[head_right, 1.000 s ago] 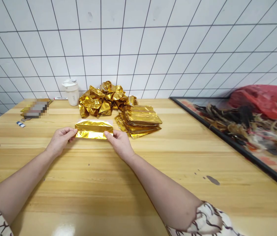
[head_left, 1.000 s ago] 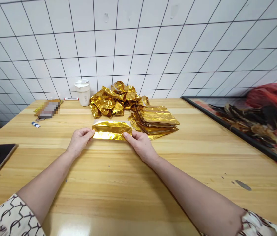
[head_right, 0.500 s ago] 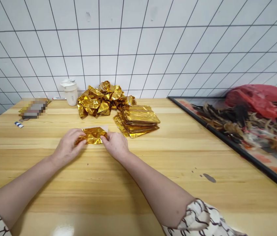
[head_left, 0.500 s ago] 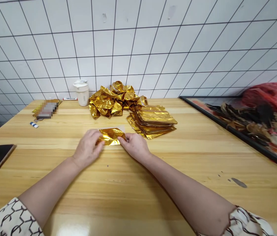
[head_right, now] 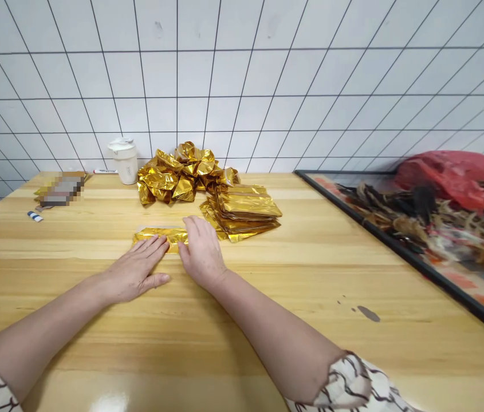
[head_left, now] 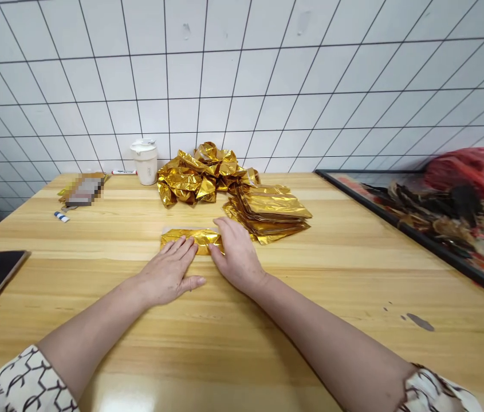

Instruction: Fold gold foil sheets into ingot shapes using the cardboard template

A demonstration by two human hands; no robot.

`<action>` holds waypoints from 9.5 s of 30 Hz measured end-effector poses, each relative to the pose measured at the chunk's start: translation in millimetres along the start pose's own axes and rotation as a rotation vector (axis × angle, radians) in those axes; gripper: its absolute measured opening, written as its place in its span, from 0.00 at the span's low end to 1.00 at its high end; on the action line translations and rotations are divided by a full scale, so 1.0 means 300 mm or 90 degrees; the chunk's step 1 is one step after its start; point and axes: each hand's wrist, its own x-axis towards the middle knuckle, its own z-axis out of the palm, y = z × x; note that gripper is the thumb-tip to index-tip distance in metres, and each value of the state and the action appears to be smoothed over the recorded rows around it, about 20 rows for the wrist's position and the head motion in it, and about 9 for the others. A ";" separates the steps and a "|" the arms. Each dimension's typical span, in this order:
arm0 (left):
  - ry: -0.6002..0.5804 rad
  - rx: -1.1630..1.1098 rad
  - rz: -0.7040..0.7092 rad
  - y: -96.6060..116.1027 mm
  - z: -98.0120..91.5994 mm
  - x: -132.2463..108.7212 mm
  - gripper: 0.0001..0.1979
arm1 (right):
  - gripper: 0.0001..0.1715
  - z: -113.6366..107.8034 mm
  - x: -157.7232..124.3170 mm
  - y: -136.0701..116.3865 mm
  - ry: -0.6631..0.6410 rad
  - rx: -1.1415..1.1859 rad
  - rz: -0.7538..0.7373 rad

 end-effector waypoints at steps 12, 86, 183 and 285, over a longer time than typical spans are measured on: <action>0.004 0.014 0.009 -0.015 0.021 0.000 0.38 | 0.43 0.021 -0.022 -0.062 -0.330 0.042 -0.080; 0.001 0.072 0.012 -0.049 0.003 -0.006 0.43 | 0.39 -0.009 -0.036 -0.039 -0.340 0.004 -0.070; 0.239 0.033 0.084 -0.155 -0.036 0.019 0.12 | 0.07 -0.011 0.043 0.110 -0.165 0.053 -0.158; 0.259 -0.044 0.040 -0.145 -0.056 0.015 0.05 | 0.24 -0.086 0.073 0.071 -0.356 0.059 0.075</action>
